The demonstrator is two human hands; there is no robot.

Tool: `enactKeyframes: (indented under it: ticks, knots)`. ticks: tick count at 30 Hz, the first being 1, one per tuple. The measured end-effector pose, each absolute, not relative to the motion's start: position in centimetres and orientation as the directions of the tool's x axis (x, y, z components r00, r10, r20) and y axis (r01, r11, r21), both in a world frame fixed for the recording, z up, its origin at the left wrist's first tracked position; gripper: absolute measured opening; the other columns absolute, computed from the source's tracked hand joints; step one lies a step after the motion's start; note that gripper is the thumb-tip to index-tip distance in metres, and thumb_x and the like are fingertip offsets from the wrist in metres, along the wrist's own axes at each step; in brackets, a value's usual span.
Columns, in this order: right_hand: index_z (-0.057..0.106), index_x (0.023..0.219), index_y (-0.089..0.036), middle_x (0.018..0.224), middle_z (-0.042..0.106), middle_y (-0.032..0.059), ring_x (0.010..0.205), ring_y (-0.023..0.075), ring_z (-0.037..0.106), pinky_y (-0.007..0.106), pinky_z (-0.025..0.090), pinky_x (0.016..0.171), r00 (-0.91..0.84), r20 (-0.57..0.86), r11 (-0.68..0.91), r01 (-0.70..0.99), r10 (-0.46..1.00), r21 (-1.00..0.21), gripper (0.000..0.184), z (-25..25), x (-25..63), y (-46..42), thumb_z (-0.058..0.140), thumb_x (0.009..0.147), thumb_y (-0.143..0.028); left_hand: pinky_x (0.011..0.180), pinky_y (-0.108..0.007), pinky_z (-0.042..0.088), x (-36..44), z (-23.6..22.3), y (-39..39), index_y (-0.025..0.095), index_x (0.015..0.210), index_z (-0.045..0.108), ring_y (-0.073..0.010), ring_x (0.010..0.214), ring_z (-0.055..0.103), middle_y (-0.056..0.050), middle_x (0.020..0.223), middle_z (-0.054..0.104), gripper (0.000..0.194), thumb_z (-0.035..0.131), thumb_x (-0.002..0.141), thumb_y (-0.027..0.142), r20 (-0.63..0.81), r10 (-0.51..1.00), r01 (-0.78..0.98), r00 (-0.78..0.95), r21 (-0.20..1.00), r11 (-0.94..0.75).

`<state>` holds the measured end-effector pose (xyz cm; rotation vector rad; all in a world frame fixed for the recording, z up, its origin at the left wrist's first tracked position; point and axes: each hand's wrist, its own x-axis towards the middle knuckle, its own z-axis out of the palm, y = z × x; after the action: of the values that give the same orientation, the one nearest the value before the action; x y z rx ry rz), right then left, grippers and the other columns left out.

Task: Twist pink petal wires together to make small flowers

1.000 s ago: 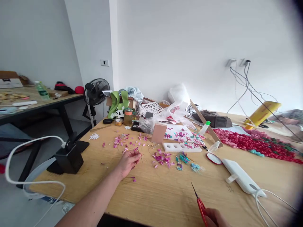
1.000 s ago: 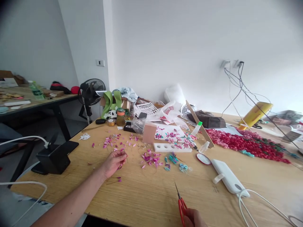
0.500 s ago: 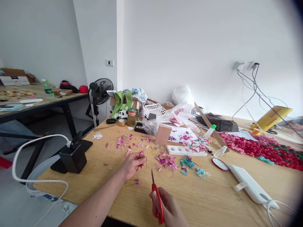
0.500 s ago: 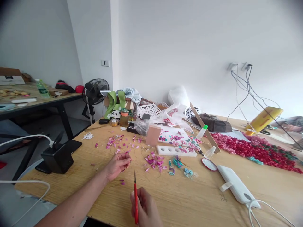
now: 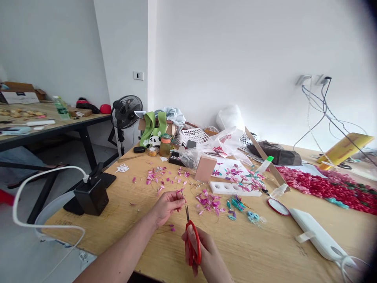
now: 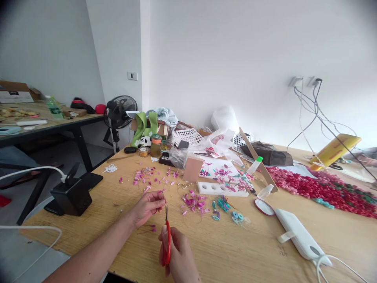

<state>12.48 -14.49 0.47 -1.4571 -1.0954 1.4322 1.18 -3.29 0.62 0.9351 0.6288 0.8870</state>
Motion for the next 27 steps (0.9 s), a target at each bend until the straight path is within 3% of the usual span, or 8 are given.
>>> enactKeyframes:
  ticks: [11,19,27]
  knots:
    - [0.051,0.083,-0.013,0.042,0.046,-0.0046,0.034,0.0067,0.037,0.015,0.029,0.027,-0.024,-0.323,-0.323,0.021,0.946,-0.946,0.069,0.8,12.5,-14.3,0.041,0.068,-0.080,0.058,-0.022,0.032,1.1,0.5,-3.3,0.015,0.065,0.061,-0.0084,0.060,0.043,0.002,0.069,0.054,0.027,0.080,0.056,0.033,-0.038,0.864,-0.305,0.502,0.927,0.217]
    - [0.051,0.081,-0.013,0.044,0.047,-0.0040,0.037,0.0070,0.039,0.015,0.029,0.028,0.007,-0.347,-0.347,0.008,0.938,-0.938,0.068,1.5,12.5,-14.7,0.040,0.070,-0.079,0.078,-0.026,0.036,1.1,0.1,-3.2,0.016,0.067,0.063,-0.0161,0.087,0.048,-0.003,0.088,0.055,0.024,0.078,0.061,0.034,0.076,0.864,-0.290,0.498,0.953,0.083]
    - [0.050,0.078,-0.015,0.040,0.042,-0.0069,0.032,0.0056,0.032,0.015,0.025,0.026,0.038,-0.348,-0.349,0.029,0.937,-0.937,0.070,1.1,12.7,-14.7,0.042,0.063,-0.083,0.079,-0.027,0.036,1.2,-0.5,-3.0,0.018,0.069,0.065,-0.0155,0.085,0.049,-0.002,0.086,0.052,0.020,0.076,0.063,0.032,0.097,0.854,-0.261,0.511,0.964,0.047]
